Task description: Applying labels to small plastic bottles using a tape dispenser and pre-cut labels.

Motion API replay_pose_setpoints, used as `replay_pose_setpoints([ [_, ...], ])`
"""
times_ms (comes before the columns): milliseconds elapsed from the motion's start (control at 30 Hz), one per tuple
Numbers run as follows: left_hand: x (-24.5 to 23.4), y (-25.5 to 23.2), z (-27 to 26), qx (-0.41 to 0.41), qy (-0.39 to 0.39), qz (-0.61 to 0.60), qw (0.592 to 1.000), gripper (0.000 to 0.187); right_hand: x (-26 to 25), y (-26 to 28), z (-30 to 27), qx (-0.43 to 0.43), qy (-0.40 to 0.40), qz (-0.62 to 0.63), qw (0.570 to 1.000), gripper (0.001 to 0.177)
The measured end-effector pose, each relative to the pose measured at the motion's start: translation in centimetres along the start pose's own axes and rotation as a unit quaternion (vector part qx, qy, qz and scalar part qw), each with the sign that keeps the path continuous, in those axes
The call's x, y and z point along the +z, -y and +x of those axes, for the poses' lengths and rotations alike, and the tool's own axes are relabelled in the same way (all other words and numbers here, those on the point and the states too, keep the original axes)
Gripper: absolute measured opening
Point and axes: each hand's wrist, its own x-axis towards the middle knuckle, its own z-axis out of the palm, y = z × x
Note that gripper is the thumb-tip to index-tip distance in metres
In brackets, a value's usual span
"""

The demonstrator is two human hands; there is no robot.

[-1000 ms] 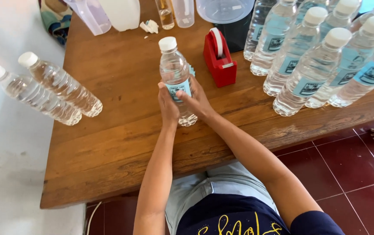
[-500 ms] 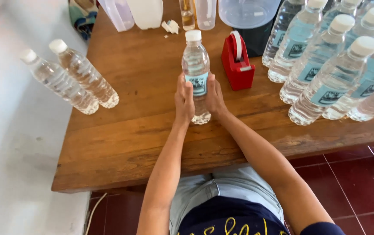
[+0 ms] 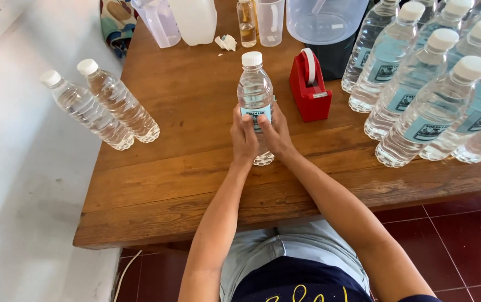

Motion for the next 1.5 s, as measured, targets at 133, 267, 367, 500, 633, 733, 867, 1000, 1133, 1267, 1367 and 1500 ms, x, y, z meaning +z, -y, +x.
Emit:
replay_pose_setpoints([
  [133, 0.3, -0.6, 0.1, 0.007, 0.000, -0.036, 0.999, 0.066, 0.0, -1.4, -0.4, 0.019, -0.008, -0.017, 1.000, 0.058],
  [267, 0.1, -3.1, 0.0, 0.011, -0.006, -0.058, 0.998, 0.067, 0.0, -2.9, -0.3, 0.029, -0.018, -0.011, 0.999, 0.074],
  [367, 0.3, -3.8, 0.1, 0.010, -0.002, -0.080, 0.997, 0.067, 0.2, -2.1, -0.7, 0.027, -0.010, -0.001, 1.000, 0.084],
  [500, -0.3, -2.7, 0.1, 0.006, 0.008, -0.098, 0.995, 0.069, 0.1, -0.9, -0.5, -0.002, 0.005, -0.023, 1.000, 0.075],
  [633, -0.4, -1.0, 0.2, 0.035, 0.020, -0.055, 0.998, 0.058, -0.3, -0.9, -0.4, -0.027, 0.018, -0.008, 0.999, 0.056],
  [733, -0.3, -1.7, -0.1, 0.040, 0.013, -0.037, 0.998, 0.059, -0.6, -1.8, -0.6, -0.025, 0.016, -0.012, 0.999, 0.050],
  [867, -0.2, -2.1, -0.1, 0.032, 0.012, -0.037, 0.999, 0.070, -0.6, -1.0, -0.3, -0.034, 0.016, -0.044, 0.998, 0.062],
  [1000, 0.0, -2.6, 0.1, 0.017, 0.009, -0.063, 0.998, 0.073, 0.0, 0.4, -0.2, 0.007, 0.021, -0.034, 0.999, 0.081],
  [1133, -0.8, -2.5, 0.4, 0.018, 0.027, -0.076, 0.997, 0.065, 0.1, 0.8, -0.5, 0.007, 0.018, 0.012, 1.000, 0.072],
  [1267, -1.2, -2.5, 0.5, 0.013, 0.035, -0.051, 0.998, 0.064, -0.2, -1.2, -0.5, -0.003, 0.010, 0.029, 1.000, 0.078],
  [1367, -1.0, -1.6, 0.4, -0.022, 0.018, -0.025, 0.999, 0.060, 0.4, 1.5, 0.0, 0.007, -0.009, 0.023, 1.000, 0.044],
  [1500, -0.7, -3.3, 0.4, -0.019, 0.010, 0.006, 1.000, 0.062, 0.6, 1.1, 0.4, 0.014, -0.021, 0.016, 1.000, 0.038],
])
